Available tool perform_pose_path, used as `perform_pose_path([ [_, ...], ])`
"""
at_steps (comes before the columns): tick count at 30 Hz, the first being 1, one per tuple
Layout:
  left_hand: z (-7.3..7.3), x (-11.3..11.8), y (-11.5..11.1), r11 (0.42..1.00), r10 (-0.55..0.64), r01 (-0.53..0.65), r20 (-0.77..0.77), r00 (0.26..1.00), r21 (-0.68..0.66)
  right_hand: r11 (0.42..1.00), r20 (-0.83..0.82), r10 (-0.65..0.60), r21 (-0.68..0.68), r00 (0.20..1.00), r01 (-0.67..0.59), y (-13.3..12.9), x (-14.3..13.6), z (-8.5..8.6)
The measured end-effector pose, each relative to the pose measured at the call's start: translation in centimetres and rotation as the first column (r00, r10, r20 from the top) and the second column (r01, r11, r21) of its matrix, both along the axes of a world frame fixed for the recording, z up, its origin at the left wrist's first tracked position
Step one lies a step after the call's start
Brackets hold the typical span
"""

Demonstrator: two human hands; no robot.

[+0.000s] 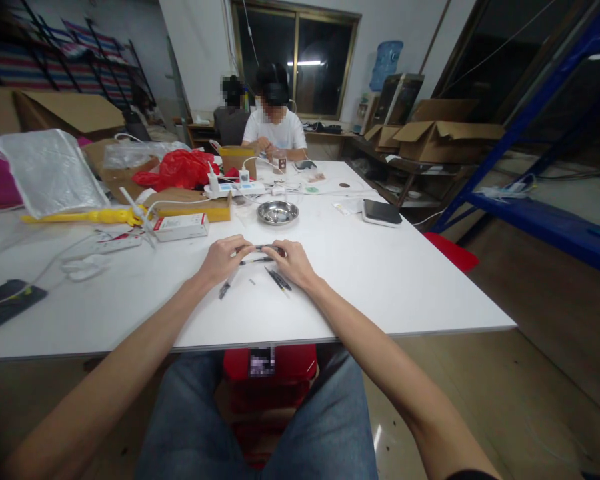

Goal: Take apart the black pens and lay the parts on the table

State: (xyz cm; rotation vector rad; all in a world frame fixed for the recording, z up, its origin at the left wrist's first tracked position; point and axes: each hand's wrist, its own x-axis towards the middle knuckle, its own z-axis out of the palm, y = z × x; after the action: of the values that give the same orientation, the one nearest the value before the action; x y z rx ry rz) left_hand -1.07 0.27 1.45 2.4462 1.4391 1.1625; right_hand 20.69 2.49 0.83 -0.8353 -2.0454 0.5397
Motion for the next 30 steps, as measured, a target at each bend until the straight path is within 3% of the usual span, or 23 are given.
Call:
perform_pose_path([
  [5,-0.3,-0.1,0.3,0.996,0.081,-0.081,-0.003,0.997,0.028,0.999,-0.073,-0.009,0.045,0.997,0.013,0.3,0.0,-0.2],
  [12,-0.3,0.6,-0.3,0.999,0.051,-0.05,0.022,0.998,-0.008,0.991,-0.013,-0.037,-0.127,0.999,0.035,-0.7,0.1,0.9],
  [18,0.0,0.7,-0.6,0.995,0.1,-0.1,0.01,0.995,-0.025,0.995,-0.08,0.033,-0.091,0.996,-0.04,-0.5,-0.1,0.5],
  [26,0.1,0.8,-0.4,0.999,0.018,-0.018,-0.025,1.0,0.033,0.992,-0.042,0.021,-0.127,0.999,-0.026,-0.7,-0.2,0.8],
  [30,0.4,0.6,-0.2,0.996,0.039,-0.034,-0.054,0.998,0.081,0.992,-0.076,0.027,-0.118,0.997,-0.036,-0.7,-0.4,0.6],
])
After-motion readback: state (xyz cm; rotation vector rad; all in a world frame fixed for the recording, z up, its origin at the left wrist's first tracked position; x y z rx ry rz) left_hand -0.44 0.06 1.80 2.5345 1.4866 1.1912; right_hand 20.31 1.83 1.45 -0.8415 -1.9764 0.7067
